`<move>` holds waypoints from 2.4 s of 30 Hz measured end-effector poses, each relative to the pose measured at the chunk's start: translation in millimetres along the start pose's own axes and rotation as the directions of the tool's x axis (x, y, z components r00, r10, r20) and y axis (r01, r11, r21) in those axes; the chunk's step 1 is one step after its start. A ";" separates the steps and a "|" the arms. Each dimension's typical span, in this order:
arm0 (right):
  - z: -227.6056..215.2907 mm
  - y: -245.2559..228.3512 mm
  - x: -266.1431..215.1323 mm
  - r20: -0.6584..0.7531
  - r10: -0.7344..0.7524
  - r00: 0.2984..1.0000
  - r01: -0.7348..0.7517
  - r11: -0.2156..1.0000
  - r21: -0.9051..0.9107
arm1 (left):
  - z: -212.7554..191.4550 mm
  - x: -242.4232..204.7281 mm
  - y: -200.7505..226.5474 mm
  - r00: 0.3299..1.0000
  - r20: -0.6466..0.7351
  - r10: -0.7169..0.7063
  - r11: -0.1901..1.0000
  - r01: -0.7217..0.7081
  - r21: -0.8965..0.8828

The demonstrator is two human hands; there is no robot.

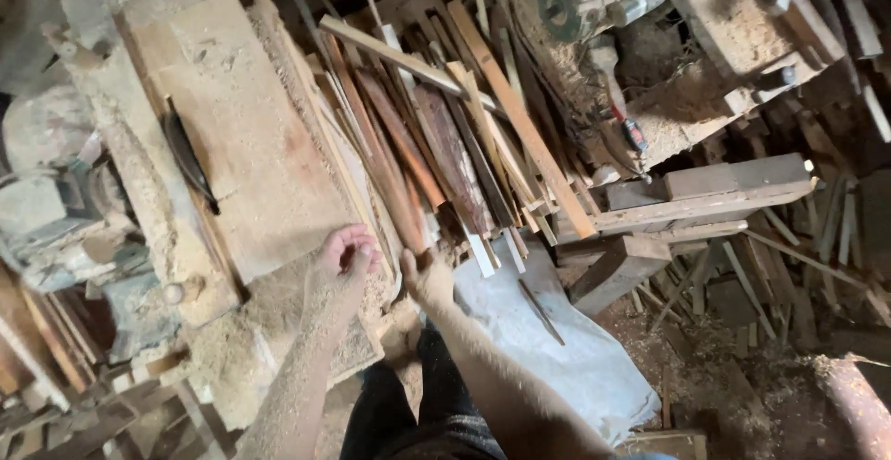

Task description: Feeding thin wooden strips through a table saw to trim or shape them in a workshop environment.

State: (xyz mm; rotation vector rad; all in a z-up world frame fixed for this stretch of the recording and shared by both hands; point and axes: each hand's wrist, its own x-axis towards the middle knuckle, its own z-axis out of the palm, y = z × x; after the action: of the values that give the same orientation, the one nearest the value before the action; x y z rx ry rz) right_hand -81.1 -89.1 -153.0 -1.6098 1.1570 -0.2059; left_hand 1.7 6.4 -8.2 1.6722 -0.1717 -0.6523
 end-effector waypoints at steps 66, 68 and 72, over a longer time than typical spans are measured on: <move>-113.8 22.8 141.1 0.031 -0.497 0.867 0.427 0.709 -0.561 | 126.0 61.8 -172.2 0.909 -0.359 -0.213 0.657 0.405 0.636; -91.3 30.2 124.5 0.073 -0.578 0.813 0.527 0.675 -0.516 | 125.6 55.6 -173.4 0.912 -0.409 -0.034 0.745 0.295 0.597; -114.2 -20.0 129.7 0.182 -0.783 0.594 0.786 0.517 -0.340 | 138.8 48.8 -94.6 0.900 -0.434 0.032 0.647 0.313 0.696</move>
State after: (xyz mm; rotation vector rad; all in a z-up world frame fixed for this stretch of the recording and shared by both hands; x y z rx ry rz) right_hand -77.5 -262.9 -144.8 -2.4320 0.3567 -0.5895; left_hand -51.0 -114.7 -122.9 2.6360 0.0116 -0.3213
